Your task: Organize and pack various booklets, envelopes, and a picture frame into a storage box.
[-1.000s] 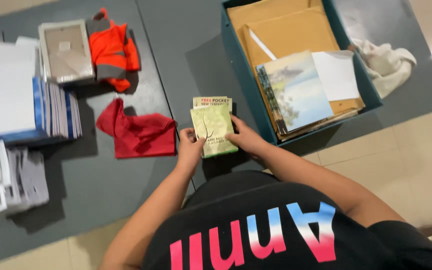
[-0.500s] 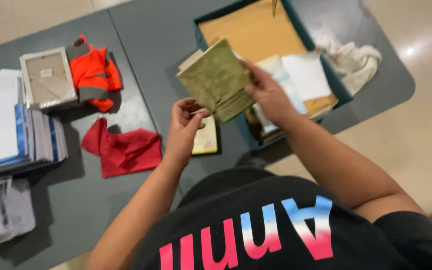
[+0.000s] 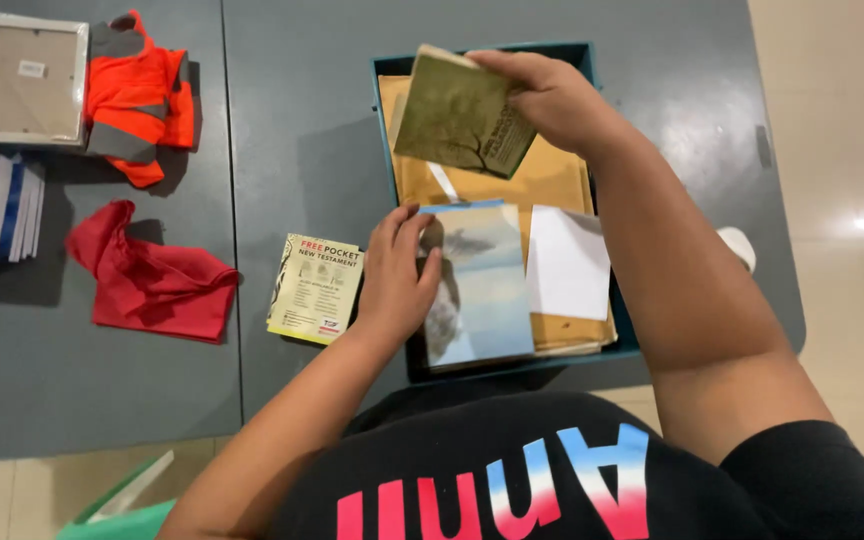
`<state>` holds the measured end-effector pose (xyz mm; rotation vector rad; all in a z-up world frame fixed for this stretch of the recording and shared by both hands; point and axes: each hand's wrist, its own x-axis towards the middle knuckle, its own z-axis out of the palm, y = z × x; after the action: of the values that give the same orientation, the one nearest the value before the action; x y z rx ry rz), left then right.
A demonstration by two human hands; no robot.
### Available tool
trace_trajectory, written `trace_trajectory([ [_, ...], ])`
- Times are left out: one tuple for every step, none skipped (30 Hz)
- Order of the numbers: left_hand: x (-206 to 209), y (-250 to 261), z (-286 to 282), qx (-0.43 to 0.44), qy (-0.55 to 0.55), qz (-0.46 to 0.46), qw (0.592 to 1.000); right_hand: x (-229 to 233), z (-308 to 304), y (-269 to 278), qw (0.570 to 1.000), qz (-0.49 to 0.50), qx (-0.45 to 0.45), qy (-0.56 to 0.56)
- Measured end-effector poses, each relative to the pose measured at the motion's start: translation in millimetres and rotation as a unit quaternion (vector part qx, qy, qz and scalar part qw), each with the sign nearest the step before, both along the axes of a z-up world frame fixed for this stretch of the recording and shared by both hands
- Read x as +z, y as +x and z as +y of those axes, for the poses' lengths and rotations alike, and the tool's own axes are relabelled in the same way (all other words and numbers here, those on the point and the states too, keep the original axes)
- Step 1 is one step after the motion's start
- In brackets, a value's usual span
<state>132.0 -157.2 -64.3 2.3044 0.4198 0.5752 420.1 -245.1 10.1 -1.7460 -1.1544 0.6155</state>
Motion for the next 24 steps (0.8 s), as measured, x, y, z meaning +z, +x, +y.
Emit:
trace_trajectory([
  [2, 4, -2, 0.009, 0.002, 0.003, 1.0, -4, 8, 5, 1.0, 0.003, 0.009, 0.002],
  [4, 5, -4, 0.016, -0.009, 0.025, 1.0, -9, 15, 6, 0.998, -0.001, 0.014, -0.067],
  [7, 5, -6, 0.024, -0.02, 0.046, 0.998, -15, 23, 6, 0.991, -0.006, 0.019, -0.134],
  [6, 7, -8, 0.029, -0.018, 0.05, 0.998, -31, 28, 9, 0.991, -0.003, 0.025, -0.133],
  [6, 7, -10, 0.033, -0.003, 0.05, 0.998, -47, 34, 10, 0.982, -0.023, 0.067, -0.175],
  [6, 8, -10, 0.037, 0.012, 0.048, 0.998, -61, 41, 13, 0.969, -0.045, 0.108, -0.216],
  [9, 11, -9, 0.042, 0.015, 0.049, 0.998, -69, 44, 13, 0.969, -0.045, 0.112, -0.213],
  [12, 13, -9, 0.048, 0.023, 0.044, 0.998, -78, 47, 12, 0.964, -0.118, 0.092, -0.218],
  [15, 13, -8, 0.054, 0.031, 0.04, 0.997, -87, 50, 10, 0.954, -0.19, 0.072, -0.221],
  [14, 16, -5, 0.056, 0.03, 0.042, 0.997, -91, 51, 8, 0.954, -0.188, 0.074, -0.221],
  [12, 18, -1, 0.057, 0.024, 0.042, 0.997, -95, 52, 6, 0.949, -0.212, 0.069, -0.223],
  [11, 22, 3, 0.055, 0.019, 0.039, 0.998, -97, 53, 5, 0.943, -0.237, 0.061, -0.224],
  [9, 24, 11, 0.055, 0.018, 0.039, 0.998, -96, 53, 2, 0.943, -0.237, 0.061, -0.225],
  [6, 25, 18, 0.064, 0.018, 0.028, 0.997, -95, 52, -2, 0.942, -0.256, 0.053, -0.212],
  [3, 25, 25, 0.074, 0.018, 0.017, 0.997, -94, 51, -6, 0.939, -0.276, 0.045, -0.199],
  [2, 24, 36, 0.069, 0.016, 0.016, 0.997, -87, 50, -16, 0.939, -0.276, 0.041, -0.201],
  [0, 22, 47, 0.084, 0.01, 0.025, 0.996, -80, 49, -25, 0.945, -0.288, 0.028, -0.154],
  [-1, 18, 58, 0.099, 0.003, 0.036, 0.994, -73, 48, -37, 0.949, -0.297, 0.015, -0.107],
  [-23, 10, 77, 0.093, 0.001, 0.037, 0.995, -77, 52, -57, 0.949, -0.297, 0.01, -0.11],
  [-44, 3, 98, 0.098, 0.006, 0.044, 0.994, -79, 58, -76, 0.989, -0.14, 0.015, -0.055],
  [-64, -4, 120, 0.104, 0.011, 0.051, 0.993, -81, 65, -96, 1.0, 0.02, 0.02, 0.005],
  [-82, -15, 137, 0.101, 0.015, 0.048, 0.994, -87, 72, -126, 1.0, 0.017, 0.018, 0.008],
  [-99, -26, 155, 0.124, 0.014, 0.107, 0.986, -94, 81, -157, 0.975, 0.22, -0.014, -0.036],
  [-118, -42, 171, 0.146, 0.012, 0.17, 0.974, -102, 88, -192, 0.904, 0.417, -0.044, -0.081],
])
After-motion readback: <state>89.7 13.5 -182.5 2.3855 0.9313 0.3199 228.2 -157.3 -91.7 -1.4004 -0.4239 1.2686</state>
